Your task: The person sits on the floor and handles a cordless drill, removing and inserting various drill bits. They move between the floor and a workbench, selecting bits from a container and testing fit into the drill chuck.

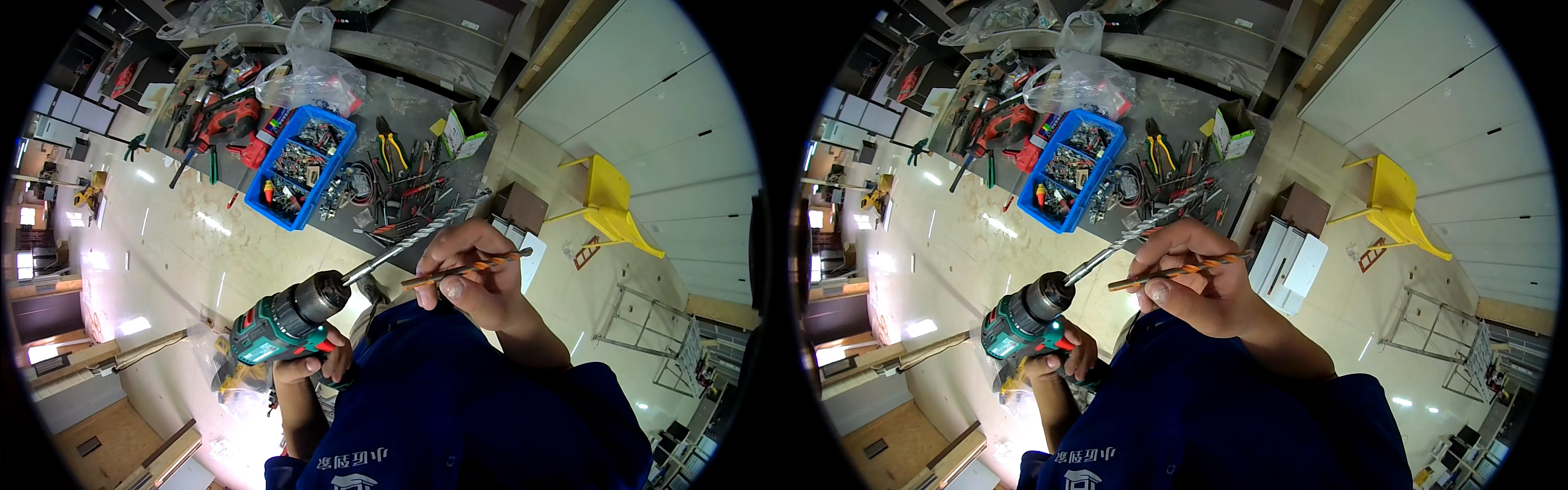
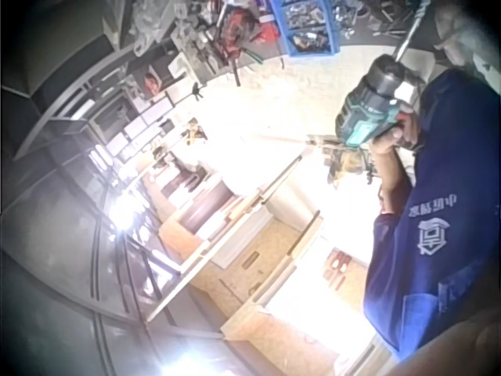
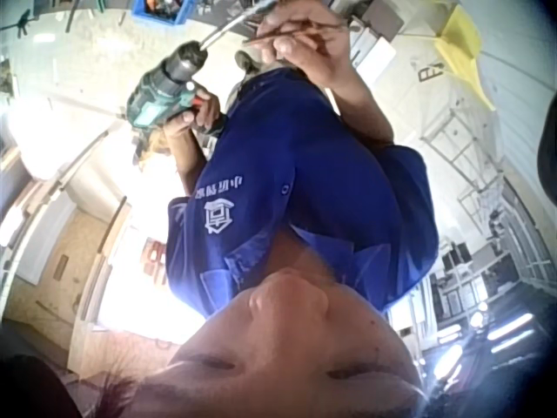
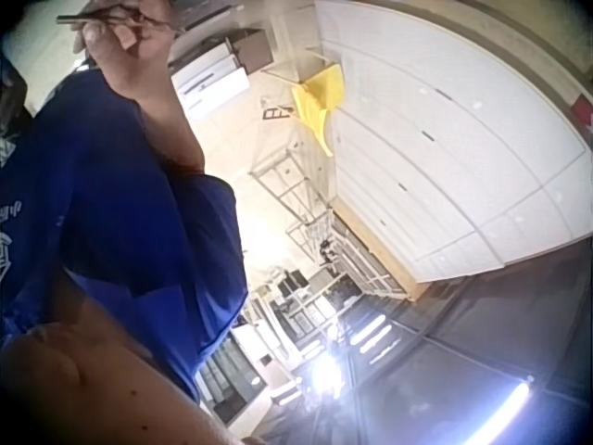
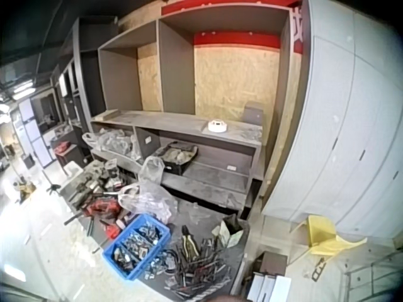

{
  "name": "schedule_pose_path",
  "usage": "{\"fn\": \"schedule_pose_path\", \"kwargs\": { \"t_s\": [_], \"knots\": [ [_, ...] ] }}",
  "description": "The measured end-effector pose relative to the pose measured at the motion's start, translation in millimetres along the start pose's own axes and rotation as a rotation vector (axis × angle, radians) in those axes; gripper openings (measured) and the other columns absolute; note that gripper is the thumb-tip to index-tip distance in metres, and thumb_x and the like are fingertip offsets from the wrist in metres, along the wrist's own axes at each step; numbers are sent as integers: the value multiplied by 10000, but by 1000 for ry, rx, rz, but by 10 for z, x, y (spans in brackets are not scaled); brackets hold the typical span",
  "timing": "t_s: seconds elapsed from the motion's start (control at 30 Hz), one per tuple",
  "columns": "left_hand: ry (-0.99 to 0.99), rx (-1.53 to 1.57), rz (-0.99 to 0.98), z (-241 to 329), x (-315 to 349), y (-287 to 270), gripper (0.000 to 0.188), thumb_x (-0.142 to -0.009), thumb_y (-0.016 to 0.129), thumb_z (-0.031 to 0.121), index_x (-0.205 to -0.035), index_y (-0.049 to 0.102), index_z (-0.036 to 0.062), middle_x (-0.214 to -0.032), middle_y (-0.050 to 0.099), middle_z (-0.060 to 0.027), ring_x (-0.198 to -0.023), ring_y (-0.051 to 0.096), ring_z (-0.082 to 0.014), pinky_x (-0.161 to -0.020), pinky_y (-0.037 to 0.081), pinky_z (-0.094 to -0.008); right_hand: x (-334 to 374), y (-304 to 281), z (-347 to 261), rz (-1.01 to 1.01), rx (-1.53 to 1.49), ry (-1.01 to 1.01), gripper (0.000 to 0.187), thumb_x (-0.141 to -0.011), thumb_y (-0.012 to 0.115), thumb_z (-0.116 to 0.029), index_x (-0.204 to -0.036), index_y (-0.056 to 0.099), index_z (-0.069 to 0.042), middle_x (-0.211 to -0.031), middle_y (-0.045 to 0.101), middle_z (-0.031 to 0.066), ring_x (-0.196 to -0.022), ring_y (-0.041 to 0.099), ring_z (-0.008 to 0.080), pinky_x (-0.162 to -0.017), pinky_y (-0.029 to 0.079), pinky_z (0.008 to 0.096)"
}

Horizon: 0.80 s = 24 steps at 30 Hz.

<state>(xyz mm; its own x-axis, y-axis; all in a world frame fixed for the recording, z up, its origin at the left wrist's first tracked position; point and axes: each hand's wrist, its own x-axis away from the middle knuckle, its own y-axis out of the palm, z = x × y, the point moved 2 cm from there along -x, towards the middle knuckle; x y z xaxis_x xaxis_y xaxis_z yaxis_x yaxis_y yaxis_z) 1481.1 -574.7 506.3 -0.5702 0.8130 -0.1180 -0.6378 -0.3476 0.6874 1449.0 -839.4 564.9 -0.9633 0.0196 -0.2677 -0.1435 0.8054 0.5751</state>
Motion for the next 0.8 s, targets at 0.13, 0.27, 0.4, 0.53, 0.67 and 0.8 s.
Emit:
{"fn": "schedule_pose_path", "kwargs": {
  "t_s": [0.13, 0.27, 0.4, 0.53, 0.67, 0.8],
  "knots": [
    [9, 22, -22, 9, -5, -9, 459, -813, 616, 208, -1181, 516, -46, -593, 545, -61, -514, 592, -215, -561, 463, -346, -15, -21, -3, -62, 22, -36, 218, -881, 586, 57, -1045, 460, -12, -1027, 593, 181, -841, 624, 144, -744, 510, 271],
    [17, 35, -38, 16, -1, -15, 486, -827, 612, 207, -1206, 510, -81, -617, 558, -73, -553, 601, -218, -588, 470, -349, -20, 15, -48, -88, 34, -34, 219, -878, 588, 61, -1043, 465, -14, -1047, 590, 196, -848, 632, 149, -755, 511, 278],
    [17, 26, -59, 43, -12, -10, 480, -827, 607, 206, -1199, 515, -83, -616, 559, -76, -555, 602, -221, -588, 471, -350, -21, 14, -56, -138, 71, -42, 243, -857, 615, 64, -1047, 488, -20, -1058, 597, 198, -895, 639, 163, -789, 512, 293],
    [15, 21, -64, 76, -37, 4, 473, -825, 603, 202, -1195, 519, -82, -614, 559, -78, -554, 603, -223, -588, 471, -349, -61, 40, -118, -203, 177, -70, 251, -817, 602, 104, -1006, 493, -21, -1040, 580, 194, -843, 658, 200, -811, 546, 356],
    [18, 22, -79, 89, -37, 13, 471, -825, 594, 193, -1200, 515, -81, -617, 557, -74, -557, 604, -223, -592, 471, -347, -100, 79, -200, -239, 249, -89, 234, -775, 612, 137, -953, 553, -3, -1028, 595, 207, -854, 680, 252, -811, 564, 380],
    [33, 23, -100, 98, -61, 6, 478, -831, 586, 191, -1216, 504, -79, -627, 557, -69, -562, 604, -216, -605, 475, -345, -129, 45, -231, -274, 332, -152, 225, -751, 665, 129, -928, 616, 0, -1003, 632, 202, -880, 693, 286, -767, 573, 358]
  ]
}}
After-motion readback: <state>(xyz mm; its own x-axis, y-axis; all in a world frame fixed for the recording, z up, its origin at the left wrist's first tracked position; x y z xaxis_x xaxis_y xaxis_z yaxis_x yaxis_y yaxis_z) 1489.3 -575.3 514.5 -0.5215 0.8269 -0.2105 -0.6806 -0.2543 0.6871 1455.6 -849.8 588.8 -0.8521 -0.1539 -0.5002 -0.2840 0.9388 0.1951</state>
